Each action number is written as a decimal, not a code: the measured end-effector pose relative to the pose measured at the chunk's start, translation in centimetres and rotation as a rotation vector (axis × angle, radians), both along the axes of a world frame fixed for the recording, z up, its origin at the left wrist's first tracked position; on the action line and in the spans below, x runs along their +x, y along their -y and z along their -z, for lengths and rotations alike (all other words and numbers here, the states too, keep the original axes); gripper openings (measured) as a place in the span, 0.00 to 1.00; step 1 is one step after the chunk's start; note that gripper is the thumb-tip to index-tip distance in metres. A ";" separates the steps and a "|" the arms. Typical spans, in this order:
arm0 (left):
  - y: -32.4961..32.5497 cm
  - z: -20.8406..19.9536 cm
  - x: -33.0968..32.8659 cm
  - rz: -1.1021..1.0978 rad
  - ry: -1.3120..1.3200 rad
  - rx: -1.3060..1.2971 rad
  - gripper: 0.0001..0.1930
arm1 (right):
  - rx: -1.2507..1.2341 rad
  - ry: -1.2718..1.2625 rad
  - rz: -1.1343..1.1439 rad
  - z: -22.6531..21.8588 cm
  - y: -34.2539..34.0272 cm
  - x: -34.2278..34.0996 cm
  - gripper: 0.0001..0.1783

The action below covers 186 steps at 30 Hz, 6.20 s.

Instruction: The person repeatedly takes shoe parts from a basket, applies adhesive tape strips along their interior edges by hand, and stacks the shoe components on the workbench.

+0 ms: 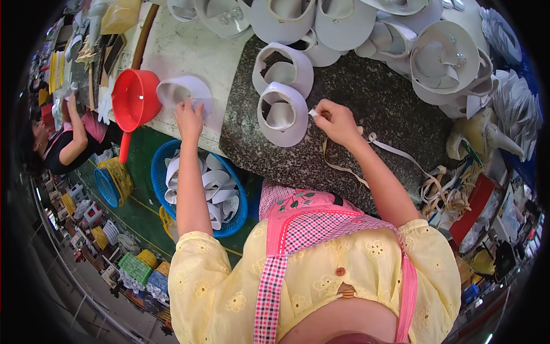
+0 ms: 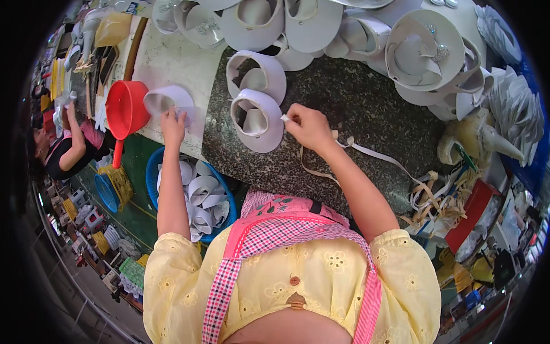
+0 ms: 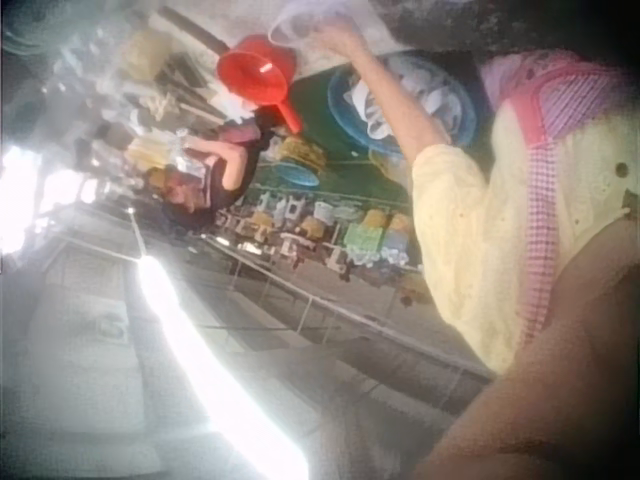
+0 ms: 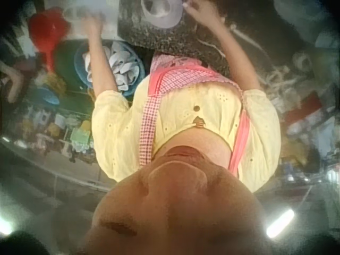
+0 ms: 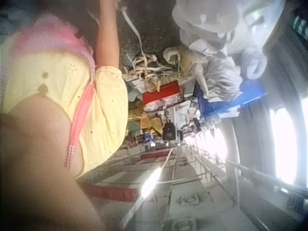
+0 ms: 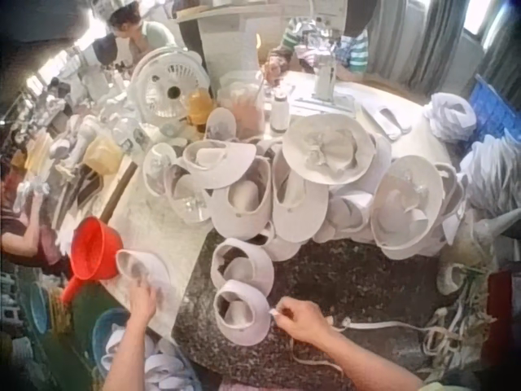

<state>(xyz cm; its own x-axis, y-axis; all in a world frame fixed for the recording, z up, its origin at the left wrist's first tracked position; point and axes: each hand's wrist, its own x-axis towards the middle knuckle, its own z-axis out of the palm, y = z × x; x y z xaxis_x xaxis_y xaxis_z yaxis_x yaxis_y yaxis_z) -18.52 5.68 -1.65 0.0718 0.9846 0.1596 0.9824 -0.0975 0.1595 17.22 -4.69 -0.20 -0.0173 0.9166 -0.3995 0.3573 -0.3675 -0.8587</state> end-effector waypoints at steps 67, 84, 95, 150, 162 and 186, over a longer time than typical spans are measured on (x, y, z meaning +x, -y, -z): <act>10.5 -1.7 15.6 0.472 0.227 -0.165 0.16 | 0.146 0.275 -0.102 1.3 1.5 -3.5 0.10; 9.8 -1.0 16.5 0.169 0.546 -0.278 0.06 | 0.133 0.284 -0.078 1.2 1.4 -3.7 0.08; 9.5 -2.7 15.9 0.142 0.671 -0.417 0.06 | 0.057 0.245 -0.121 -1.2 1.2 -3.3 0.11; 9.0 -5.2 18.1 0.042 1.327 -0.762 0.05 | 0.015 -0.101 -0.014 -4.2 1.4 -0.4 0.08; 9.5 -5.6 17.9 -0.035 1.292 -0.580 0.04 | 0.025 -0.185 0.228 -3.1 1.2 0.9 0.11; 5.2 0.1 17.6 -0.022 0.956 -0.160 0.05 | 0.021 0.255 0.014 0.4 -4.6 -3.1 0.12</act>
